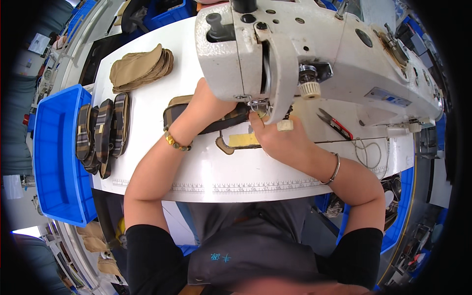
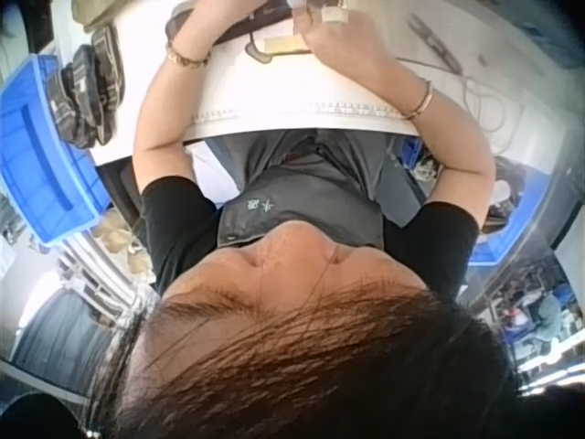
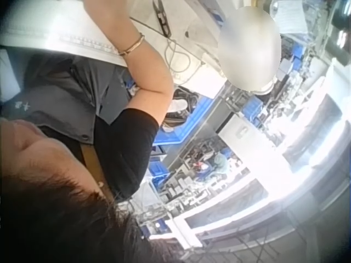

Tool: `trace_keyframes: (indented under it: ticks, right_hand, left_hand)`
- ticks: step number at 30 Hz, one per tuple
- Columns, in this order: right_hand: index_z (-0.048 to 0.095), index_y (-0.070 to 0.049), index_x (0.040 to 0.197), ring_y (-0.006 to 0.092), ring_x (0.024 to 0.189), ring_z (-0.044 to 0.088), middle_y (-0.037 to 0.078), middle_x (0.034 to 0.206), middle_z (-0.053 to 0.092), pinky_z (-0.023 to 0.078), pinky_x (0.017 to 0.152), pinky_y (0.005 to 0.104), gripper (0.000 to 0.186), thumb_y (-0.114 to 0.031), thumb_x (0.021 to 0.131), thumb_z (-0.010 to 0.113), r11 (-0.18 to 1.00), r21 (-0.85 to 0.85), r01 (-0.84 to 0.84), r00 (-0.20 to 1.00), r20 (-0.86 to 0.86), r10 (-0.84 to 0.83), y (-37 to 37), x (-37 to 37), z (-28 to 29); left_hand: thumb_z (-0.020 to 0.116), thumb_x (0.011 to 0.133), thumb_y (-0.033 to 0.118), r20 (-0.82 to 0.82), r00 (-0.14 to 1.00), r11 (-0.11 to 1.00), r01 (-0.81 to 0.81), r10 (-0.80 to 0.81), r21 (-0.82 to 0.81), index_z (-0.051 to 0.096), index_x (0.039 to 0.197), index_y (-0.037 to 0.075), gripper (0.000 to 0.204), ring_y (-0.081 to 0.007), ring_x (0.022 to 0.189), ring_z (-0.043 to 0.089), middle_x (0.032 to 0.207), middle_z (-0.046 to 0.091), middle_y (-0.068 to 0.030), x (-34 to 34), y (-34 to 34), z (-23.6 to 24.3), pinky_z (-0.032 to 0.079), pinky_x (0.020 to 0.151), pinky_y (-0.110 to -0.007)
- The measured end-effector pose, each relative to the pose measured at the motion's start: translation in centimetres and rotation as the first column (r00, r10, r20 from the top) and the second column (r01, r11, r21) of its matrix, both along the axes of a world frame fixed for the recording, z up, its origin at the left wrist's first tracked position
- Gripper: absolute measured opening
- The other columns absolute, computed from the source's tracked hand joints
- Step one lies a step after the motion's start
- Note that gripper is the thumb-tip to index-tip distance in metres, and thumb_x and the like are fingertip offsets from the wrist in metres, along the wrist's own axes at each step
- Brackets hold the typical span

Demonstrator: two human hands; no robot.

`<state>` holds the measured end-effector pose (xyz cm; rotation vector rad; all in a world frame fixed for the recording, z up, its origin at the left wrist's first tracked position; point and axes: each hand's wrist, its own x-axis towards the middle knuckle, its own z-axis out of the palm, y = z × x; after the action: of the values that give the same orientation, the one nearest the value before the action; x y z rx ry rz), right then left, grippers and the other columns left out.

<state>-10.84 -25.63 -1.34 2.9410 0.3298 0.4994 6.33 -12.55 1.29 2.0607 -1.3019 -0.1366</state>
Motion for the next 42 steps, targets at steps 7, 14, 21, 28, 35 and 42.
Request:
trace_keyframes:
  ticks: [7,14,21,28,35,42]
  right_hand:
    - [0.062,0.0,0.123,0.0296,0.06,0.066,0.014,0.07,0.065,0.053,0.052,0.0391,0.042,-0.01,0.082,0.062,1.0,0.019,-0.008,1.0,-0.028,0.009,-0.8,0.4,-1.7]
    - [0.073,-0.005,0.085,0.0349,0.058,0.064,0.016,0.06,0.061,0.049,0.051,0.0441,0.02,-0.022,0.09,0.065,0.838,0.536,0.104,0.994,-0.043,-0.096,-1.0,1.3,-1.3]
    - [0.072,-0.009,0.098,0.0172,0.055,0.063,0.003,0.066,0.064,0.044,0.047,0.0314,0.013,-0.011,0.088,0.065,0.92,0.391,0.011,0.999,0.035,-0.027,-2.1,1.4,-2.5]
    - [0.067,-0.004,0.119,0.0148,0.079,0.067,-0.002,0.084,0.067,0.045,0.052,0.0285,0.033,-0.012,0.088,0.059,0.998,-0.029,-0.058,0.998,-0.026,0.057,-1.7,-0.2,-1.3]
    - [0.067,0.001,0.111,0.0265,0.054,0.062,0.01,0.062,0.059,0.049,0.05,0.0386,0.042,-0.007,0.07,0.067,0.975,0.157,-0.157,0.982,0.128,0.137,-1.4,-0.4,-0.8]
    - [0.062,-0.001,0.131,0.0103,0.082,0.062,0.0,0.094,0.067,0.046,0.055,0.0295,0.049,-0.014,0.083,0.062,0.991,-0.115,-0.07,0.997,-0.053,0.064,-1.3,-0.6,-0.8]
  left_hand:
    - [0.077,0.077,0.019,0.466,0.884,0.995,-0.072,0.031,0.07,0.074,0.101,0.01,0.026,-0.0286,0.099,0.064,0.095,0.073,-0.0056,-2.2,2.7,2.1,0.049,0.09,-0.041]
    - [0.078,0.077,0.02,0.21,0.954,0.976,0.217,-0.216,0.016,0.077,0.102,0.012,0.026,-0.0299,0.092,0.065,0.099,0.073,-0.0071,-0.9,2.9,-0.1,0.053,0.081,-0.039]
    - [0.077,0.079,0.022,0.168,0.963,0.976,0.216,-0.211,-0.016,0.079,0.102,0.016,0.023,-0.026,0.088,0.067,0.098,0.074,-0.0058,-0.4,2.6,-0.7,0.055,0.075,-0.035]
    - [0.078,0.077,0.025,0.333,0.927,0.976,0.207,-0.175,-0.063,0.08,0.096,0.016,0.021,-0.0244,0.075,0.068,0.084,0.074,-0.0048,-0.6,2.5,-0.9,0.055,0.069,-0.034]
    - [0.078,0.077,0.028,0.371,0.918,0.983,0.171,-0.138,-0.058,0.08,0.095,0.015,0.023,-0.024,0.073,0.068,0.083,0.074,-0.0048,-0.9,2.6,-0.7,0.054,0.066,-0.034]
    - [0.079,0.076,0.026,0.429,0.899,0.991,0.124,-0.091,-0.051,0.08,0.096,0.016,0.022,-0.0245,0.077,0.068,0.086,0.074,-0.005,-1.3,2.6,-0.6,0.054,0.065,-0.033]
